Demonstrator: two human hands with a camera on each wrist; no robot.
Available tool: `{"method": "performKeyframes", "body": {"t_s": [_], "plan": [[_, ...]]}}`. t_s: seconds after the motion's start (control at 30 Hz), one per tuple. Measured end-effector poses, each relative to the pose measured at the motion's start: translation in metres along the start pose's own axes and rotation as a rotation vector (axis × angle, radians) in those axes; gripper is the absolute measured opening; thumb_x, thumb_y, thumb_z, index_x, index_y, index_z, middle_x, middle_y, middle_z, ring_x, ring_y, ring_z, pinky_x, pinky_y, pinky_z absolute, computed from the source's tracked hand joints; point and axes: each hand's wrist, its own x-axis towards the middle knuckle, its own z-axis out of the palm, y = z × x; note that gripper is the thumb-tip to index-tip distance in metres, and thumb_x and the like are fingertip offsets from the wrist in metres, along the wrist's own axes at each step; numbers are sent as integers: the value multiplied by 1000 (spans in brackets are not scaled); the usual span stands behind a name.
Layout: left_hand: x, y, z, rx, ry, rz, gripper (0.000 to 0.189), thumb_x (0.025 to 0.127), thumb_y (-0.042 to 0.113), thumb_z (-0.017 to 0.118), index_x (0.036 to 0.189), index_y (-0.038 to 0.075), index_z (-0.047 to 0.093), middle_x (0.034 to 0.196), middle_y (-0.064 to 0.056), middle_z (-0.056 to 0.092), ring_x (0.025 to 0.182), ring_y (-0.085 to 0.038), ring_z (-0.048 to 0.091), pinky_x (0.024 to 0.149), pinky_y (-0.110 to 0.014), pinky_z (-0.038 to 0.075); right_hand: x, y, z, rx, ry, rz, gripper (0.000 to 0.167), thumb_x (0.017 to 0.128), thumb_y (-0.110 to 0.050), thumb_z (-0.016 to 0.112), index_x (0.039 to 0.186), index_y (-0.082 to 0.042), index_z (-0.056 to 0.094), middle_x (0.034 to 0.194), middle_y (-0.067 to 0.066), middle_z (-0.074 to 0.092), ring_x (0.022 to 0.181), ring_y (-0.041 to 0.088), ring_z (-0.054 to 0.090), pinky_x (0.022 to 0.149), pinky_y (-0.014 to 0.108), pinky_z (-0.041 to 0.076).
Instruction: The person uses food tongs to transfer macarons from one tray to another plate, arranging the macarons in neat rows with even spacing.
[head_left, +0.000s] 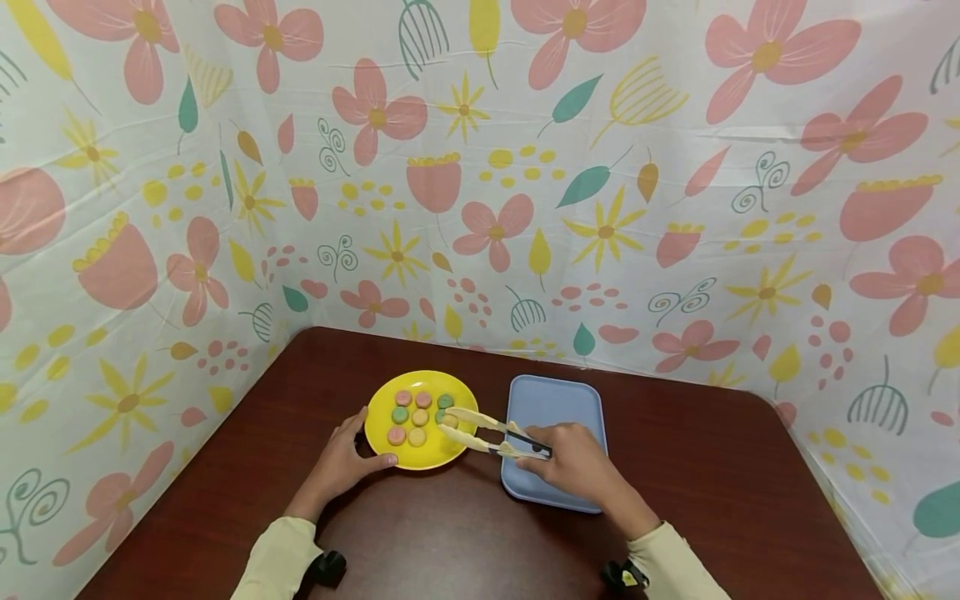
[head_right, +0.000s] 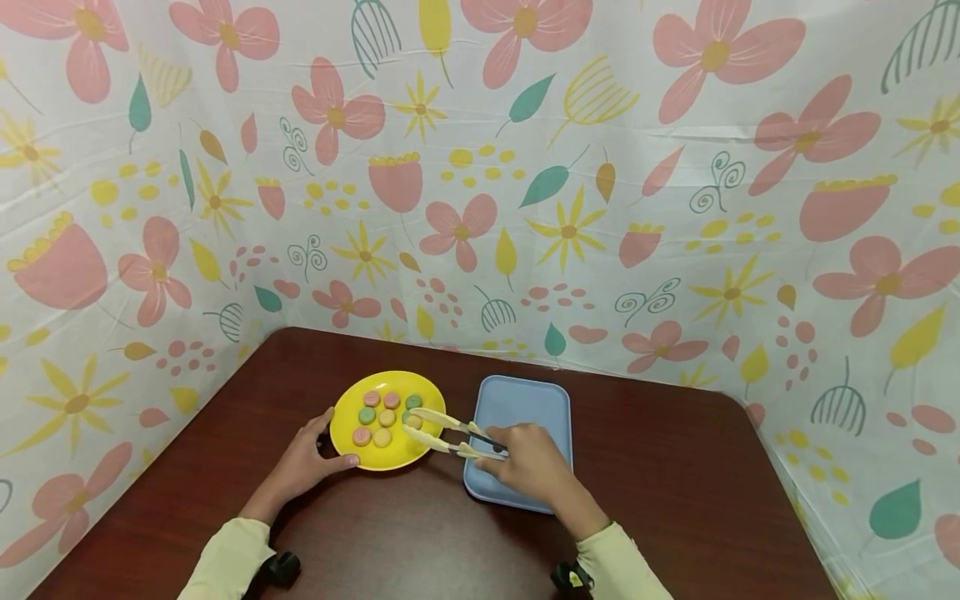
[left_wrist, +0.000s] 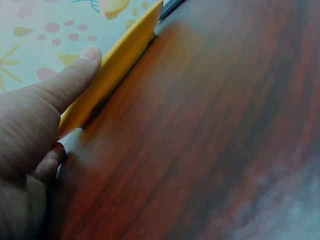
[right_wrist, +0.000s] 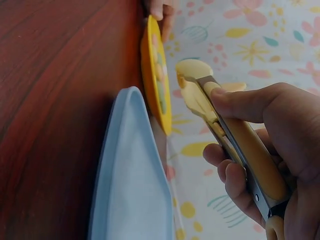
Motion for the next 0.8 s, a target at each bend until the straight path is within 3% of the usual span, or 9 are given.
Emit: {"method": "performKeyframes", "body": {"t_s": [0.1, 0.23, 0.67, 0.8], "plan": [[0, 0, 0, 1, 2, -1, 120, 78, 54, 85, 163, 3, 18, 163, -22, 29, 146, -41, 29, 115, -62, 32, 1, -1, 4, -7, -10, -8, 41, 83, -32, 86, 114, -5, 79, 97, 8, 79, 72, 12, 67, 64, 28, 51], [0, 0, 0, 3, 3, 0, 120, 78, 55, 85, 163, 3, 19, 163, -22, 30, 147, -42, 28, 116, -62, 31, 2, -3, 7, 0, -29, 6, 42, 83, -32, 85, 115, -4, 78, 98, 9, 78, 75, 18, 70, 64, 29, 52], [0, 0, 0, 7, 14, 3, 120, 77, 56, 86, 163, 3, 20, 162, -22, 31, 147, -43, 28, 115, -63, 31, 4, 0, 17, -1, -65, 10, 44, 85, -33, 84, 118, -4, 77, 106, 11, 78, 91, 21, 74, 76, 38, 60], [1, -2, 0, 18, 21, 8, 120, 77, 56, 85, 162, 1, 20, 162, -24, 31, 146, -45, 28, 114, -65, 31, 5, 0, 17, 0, -68, 20, 44, 85, -33, 85, 118, -5, 77, 104, 10, 78, 88, 20, 74, 74, 37, 59]]}}
